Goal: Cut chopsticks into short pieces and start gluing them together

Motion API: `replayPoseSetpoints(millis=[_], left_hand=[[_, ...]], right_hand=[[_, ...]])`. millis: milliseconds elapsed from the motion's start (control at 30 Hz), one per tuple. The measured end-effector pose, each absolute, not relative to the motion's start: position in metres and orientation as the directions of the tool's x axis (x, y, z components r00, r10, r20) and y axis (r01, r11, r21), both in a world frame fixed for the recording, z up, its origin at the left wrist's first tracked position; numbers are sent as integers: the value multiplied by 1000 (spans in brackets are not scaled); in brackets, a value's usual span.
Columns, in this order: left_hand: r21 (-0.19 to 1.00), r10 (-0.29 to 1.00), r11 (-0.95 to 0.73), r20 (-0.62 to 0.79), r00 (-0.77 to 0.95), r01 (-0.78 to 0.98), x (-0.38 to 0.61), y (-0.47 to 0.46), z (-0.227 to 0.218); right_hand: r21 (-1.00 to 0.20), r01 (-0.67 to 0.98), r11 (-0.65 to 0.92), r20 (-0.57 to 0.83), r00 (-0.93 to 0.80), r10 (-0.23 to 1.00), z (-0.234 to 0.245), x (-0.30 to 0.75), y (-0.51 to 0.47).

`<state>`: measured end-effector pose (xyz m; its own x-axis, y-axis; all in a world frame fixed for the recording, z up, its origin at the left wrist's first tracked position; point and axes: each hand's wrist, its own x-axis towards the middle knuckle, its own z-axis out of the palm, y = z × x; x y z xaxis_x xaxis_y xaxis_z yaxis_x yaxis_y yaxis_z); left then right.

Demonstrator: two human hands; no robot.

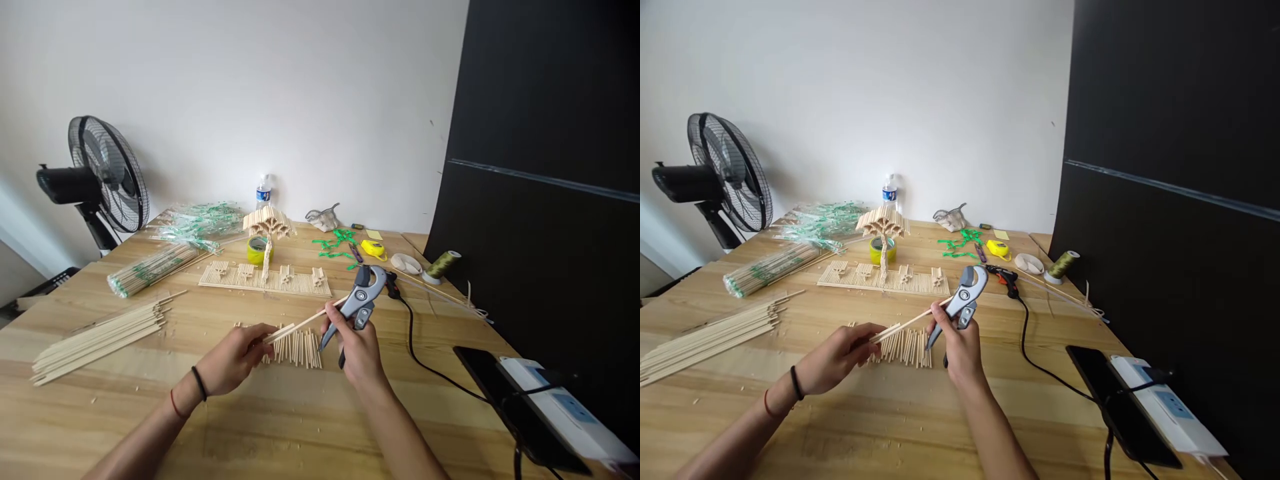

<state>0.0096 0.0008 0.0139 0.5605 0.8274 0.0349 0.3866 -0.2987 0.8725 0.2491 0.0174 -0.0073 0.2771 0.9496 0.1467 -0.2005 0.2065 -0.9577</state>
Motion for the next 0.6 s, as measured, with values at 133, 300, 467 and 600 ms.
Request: replayPoseSetpoints(millis=[133,300,467,600], left_hand=[[882,826,-280,21,563,379,11,-1,14],[904,825,-254,18,564,344,12,-2,10],[901,839,-272,50,541,337,15,-5,10],[882,869,-298,92,487,365,19,-5,13]], right_hand=[[-957,-158,242,188,297,936,-8,247,18],[-959,-144,244,205,246,947,-12,241,15],[-949,-139,284,256,188,948,-14,237,13],[-940,-137,311,286,178,942,-13,234,10]])
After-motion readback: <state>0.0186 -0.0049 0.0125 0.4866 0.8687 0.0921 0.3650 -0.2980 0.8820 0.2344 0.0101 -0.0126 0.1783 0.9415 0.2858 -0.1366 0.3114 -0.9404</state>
